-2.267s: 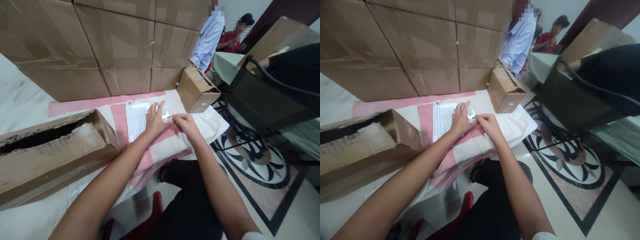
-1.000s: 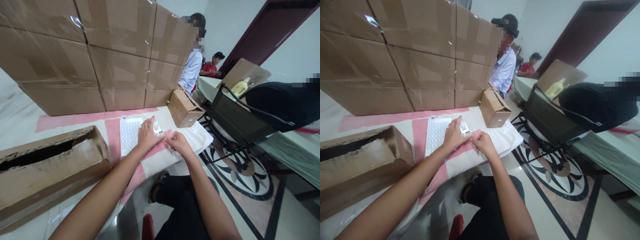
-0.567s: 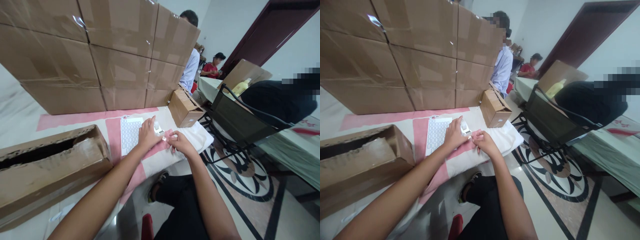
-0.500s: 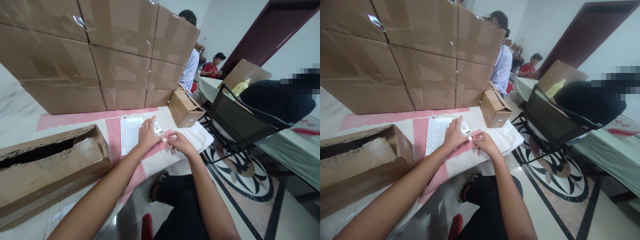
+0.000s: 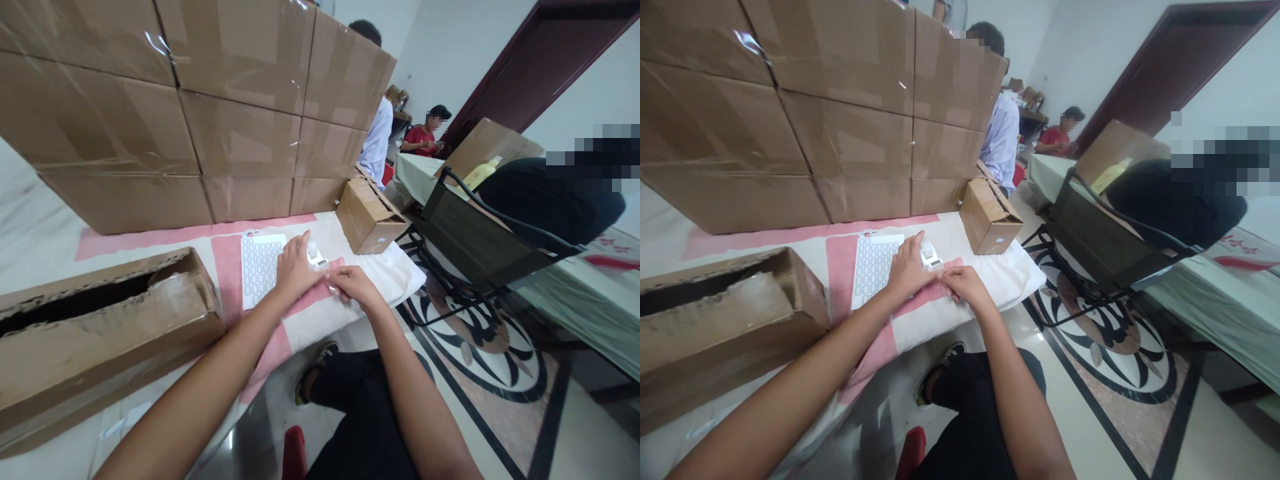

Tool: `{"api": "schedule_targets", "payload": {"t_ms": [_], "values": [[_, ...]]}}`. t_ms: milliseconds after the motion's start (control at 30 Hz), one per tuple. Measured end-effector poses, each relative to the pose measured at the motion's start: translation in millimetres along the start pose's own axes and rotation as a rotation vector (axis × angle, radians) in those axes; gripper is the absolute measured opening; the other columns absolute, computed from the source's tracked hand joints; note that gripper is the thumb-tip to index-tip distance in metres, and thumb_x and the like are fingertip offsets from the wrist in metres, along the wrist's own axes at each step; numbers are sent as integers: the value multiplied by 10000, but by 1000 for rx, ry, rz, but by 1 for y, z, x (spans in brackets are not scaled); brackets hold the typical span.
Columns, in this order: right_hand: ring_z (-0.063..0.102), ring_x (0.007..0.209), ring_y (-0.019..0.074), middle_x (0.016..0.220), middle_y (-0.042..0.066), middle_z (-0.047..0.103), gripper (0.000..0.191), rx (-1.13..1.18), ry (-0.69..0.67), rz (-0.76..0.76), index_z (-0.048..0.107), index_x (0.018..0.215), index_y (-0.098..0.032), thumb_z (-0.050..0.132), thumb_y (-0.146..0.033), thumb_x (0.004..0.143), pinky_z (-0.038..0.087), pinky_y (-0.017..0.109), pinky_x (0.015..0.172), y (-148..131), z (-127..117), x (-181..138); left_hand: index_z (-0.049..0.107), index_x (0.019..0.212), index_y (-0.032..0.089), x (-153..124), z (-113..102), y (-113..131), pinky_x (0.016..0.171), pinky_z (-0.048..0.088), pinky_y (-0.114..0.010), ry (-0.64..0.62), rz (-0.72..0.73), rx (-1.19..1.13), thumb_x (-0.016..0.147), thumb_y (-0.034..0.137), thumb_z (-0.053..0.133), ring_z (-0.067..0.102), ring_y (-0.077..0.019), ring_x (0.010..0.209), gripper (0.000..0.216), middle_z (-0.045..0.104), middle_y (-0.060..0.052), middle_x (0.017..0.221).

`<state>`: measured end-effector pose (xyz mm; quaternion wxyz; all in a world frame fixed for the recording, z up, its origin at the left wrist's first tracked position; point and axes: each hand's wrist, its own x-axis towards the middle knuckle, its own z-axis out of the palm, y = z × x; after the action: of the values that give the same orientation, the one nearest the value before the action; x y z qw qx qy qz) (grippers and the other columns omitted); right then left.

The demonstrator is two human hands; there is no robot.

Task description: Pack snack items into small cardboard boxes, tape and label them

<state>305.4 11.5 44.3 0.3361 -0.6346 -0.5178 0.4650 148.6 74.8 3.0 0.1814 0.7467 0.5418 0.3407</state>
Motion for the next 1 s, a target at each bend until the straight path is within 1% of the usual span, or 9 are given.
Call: {"api": "schedule_targets", "payload": {"t_ms": [167, 333, 433, 533, 700, 867, 1000], "values": [[348, 384, 53, 438, -59, 475, 333, 15, 4, 8, 555, 654, -170, 719, -452, 723, 212, 193, 406, 6, 2, 7, 233, 1568, 260, 0, -2, 2, 1125, 430, -541, -1, -12, -12, 718, 483, 747, 392, -344, 1453, 1019, 418, -142, 1570], [328, 400, 51, 429, -71, 439, 372, 43, -13, 27, 512, 640, -185, 734, -482, 672, 191, 187, 413, 12, 7, 13, 230, 1568, 253, 0, -1, 3, 1129, 427, -534, -4, -4, -7, 700, 446, 771, 393, -349, 1450, 1041, 411, -149, 1569], [308, 392, 49, 425, -79, 417, 393, 65, -36, 42, 491, 648, -194, 742, -497, 652, 175, 191, 407, 10, 7, 14, 239, 1566, 246, 1, -1, 4, 1137, 419, -526, -16, -9, 4, 722, 446, 753, 387, -339, 1457, 1008, 417, -151, 1562], [298, 392, 43, 442, -79, 420, 404, 80, -62, 48, 490, 658, -193, 739, -510, 648, 174, 195, 409, 9, 5, 12, 238, 1570, 243, 2, -3, 3, 1134, 417, -541, -51, -14, 16, 722, 447, 748, 360, -347, 1479, 1011, 377, -161, 1590], [300, 394, 52, 444, -83, 410, 385, 61, -47, 32, 513, 681, -194, 704, -527, 663, 190, 209, 418, 12, 4, 14, 182, 1598, 271, 3, -6, -4, 1148, 385, -556, -131, 42, 25, 667, 466, 789, 297, -364, 1516, 1128, 284, -153, 1652], [336, 419, 62, 454, -65, 444, 389, -4, -2, -19, 486, 641, -200, 684, -534, 667, 204, 218, 441, 22, 8, 25, 133, 1610, 251, 1, -6, -5, 1163, 346, -561, -131, 39, 1, 704, 501, 758, 278, -351, 1522, 1129, 265, -158, 1660], [319, 408, 56, 419, -64, 419, 380, -45, -8, -16, 473, 575, -198, 687, -506, 639, 188, 220, 437, 28, 8, 32, 137, 1608, 248, 2, -3, -6, 1174, 321, -571, -131, 30, -32, 667, 473, 786, 255, -357, 1529, 1165, 258, -153, 1661]]}}
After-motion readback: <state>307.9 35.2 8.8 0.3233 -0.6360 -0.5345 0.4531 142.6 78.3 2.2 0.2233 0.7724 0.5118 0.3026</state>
